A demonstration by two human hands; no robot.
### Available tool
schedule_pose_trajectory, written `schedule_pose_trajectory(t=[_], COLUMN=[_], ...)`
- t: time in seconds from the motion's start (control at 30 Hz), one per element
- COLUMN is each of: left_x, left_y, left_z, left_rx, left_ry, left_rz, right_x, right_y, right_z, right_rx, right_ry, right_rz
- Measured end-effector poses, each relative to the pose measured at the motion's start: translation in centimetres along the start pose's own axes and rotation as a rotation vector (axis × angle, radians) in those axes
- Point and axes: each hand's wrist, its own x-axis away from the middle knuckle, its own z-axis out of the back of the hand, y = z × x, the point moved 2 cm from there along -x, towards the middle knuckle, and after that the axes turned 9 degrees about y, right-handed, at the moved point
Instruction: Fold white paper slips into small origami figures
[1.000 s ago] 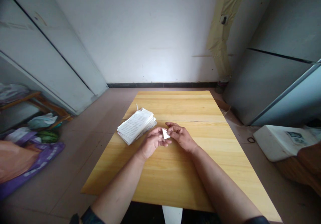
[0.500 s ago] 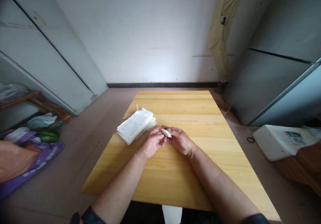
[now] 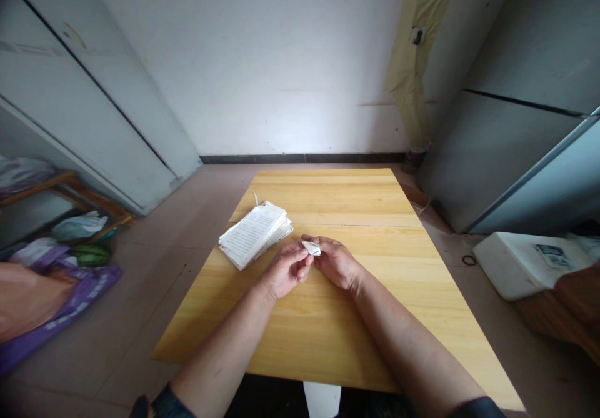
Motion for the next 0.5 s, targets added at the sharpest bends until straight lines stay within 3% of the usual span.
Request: schedule_pose_trajectory(t=[0.1,0.17,0.5], left_x=[-0.05,-0.12,-0.38], left_y=[-0.43,-0.75,-1.09], left_z=[-0.12,-0.21,-0.20], left_rx=[0.011,0.013,0.087], left_ry=[0.028,0.044,0.072], left_rz=[0.002,0.007,-0.070], right_x=[0.06,0.07,-0.02], right_y=[0.25,0.24,0.23], right_z=[-0.23,-0.34,-0.25], right_rx=[-0.247,-0.296,-0.300], right_ry=[-0.060,-0.065,-0.044], right_rz=[-0.200,-0.244,-0.222])
